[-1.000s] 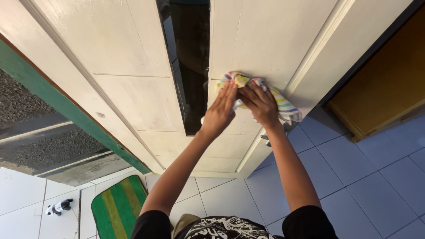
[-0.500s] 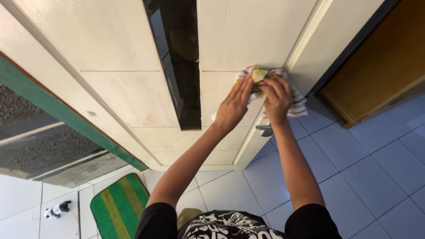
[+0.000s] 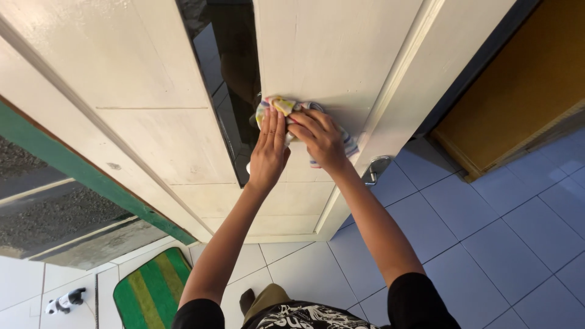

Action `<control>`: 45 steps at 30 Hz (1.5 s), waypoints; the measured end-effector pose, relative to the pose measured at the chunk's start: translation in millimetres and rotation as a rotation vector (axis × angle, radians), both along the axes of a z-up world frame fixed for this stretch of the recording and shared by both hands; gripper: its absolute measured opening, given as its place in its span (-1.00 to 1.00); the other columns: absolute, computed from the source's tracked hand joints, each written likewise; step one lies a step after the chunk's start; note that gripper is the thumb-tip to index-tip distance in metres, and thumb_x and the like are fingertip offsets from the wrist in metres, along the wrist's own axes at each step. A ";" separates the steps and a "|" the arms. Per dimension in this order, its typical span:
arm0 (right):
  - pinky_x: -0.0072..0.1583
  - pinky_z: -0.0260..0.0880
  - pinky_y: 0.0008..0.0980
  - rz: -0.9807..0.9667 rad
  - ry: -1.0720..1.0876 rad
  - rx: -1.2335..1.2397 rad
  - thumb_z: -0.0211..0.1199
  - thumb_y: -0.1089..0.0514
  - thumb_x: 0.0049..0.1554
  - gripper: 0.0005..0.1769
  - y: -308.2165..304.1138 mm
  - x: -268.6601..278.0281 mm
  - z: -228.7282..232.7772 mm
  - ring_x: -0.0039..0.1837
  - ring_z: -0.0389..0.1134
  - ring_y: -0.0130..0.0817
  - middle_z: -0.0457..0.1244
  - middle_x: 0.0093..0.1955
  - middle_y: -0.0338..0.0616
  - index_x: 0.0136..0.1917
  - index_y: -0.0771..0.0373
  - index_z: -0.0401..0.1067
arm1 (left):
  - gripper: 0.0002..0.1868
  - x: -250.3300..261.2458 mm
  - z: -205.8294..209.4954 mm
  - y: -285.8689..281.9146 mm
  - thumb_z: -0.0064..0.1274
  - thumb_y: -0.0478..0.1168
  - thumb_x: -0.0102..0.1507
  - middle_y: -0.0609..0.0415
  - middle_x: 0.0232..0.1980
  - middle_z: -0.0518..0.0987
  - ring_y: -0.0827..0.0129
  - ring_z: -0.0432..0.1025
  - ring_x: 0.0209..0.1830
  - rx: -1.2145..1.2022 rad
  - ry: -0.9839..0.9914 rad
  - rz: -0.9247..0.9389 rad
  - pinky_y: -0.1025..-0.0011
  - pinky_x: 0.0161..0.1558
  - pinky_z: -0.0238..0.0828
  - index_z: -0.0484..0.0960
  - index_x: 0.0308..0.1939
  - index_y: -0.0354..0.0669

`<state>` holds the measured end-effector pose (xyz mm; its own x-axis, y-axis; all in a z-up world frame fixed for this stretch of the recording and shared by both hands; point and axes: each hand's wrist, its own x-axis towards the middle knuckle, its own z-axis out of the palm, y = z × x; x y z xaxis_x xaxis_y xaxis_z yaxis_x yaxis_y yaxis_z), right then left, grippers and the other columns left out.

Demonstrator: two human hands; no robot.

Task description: Cleaning a wooden door with a spray cleaner and a cloth.

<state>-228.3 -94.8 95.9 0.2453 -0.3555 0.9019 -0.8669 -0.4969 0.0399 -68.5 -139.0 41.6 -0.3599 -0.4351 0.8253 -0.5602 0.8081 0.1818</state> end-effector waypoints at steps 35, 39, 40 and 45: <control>0.51 0.07 0.10 -0.267 0.313 -0.076 0.10 0.10 0.36 -0.54 -58.2 -33.4 44.5 0.63 0.08 -0.03 0.17 0.59 -0.28 0.51 -0.01 0.43 | -0.06 -13.7 81.3 -23.0 -0.01 -0.59 0.13 -0.31 0.66 0.00 -0.11 -0.05 0.69 -0.062 0.028 -0.013 0.11 0.63 0.04 0.01 0.59 -0.39; 0.53 0.06 0.07 -0.295 0.354 -0.131 0.12 0.09 0.35 -0.51 -65.7 -33.8 78.5 0.65 0.08 -0.03 0.16 0.61 -0.27 0.54 -0.02 0.42 | -0.09 -11.1 111.8 -36.4 0.04 -0.53 0.19 -0.31 0.66 -0.01 -0.12 -0.05 0.69 -0.155 0.020 -0.012 0.08 0.63 0.05 0.02 0.59 -0.39; 0.53 0.06 0.07 -0.298 0.353 -0.138 0.12 0.09 0.35 -0.51 -67.9 -33.3 86.5 0.65 0.08 -0.03 0.16 0.61 -0.27 0.54 -0.02 0.42 | -0.09 -11.8 119.9 -38.0 0.04 -0.53 0.19 -0.31 0.66 -0.01 -0.12 -0.05 0.69 -0.161 0.021 -0.014 0.08 0.63 0.05 0.02 0.59 -0.39; 0.54 0.04 0.13 -0.311 0.334 -0.230 0.17 0.04 0.38 -0.51 -78.2 -34.4 131.5 0.64 0.06 0.04 0.15 0.61 -0.21 0.55 0.03 0.40 | -0.24 -15.3 169.2 -44.1 -0.03 -0.52 0.33 -0.27 0.66 0.02 -0.07 0.00 0.69 -0.250 0.050 0.027 0.10 0.63 0.10 0.05 0.60 -0.37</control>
<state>-262.7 -173.1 227.4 0.4476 -0.2584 0.8561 -0.8936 -0.1635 0.4179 -83.8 -183.1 210.7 -0.3066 -0.2240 0.9251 -0.5779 0.8161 0.0061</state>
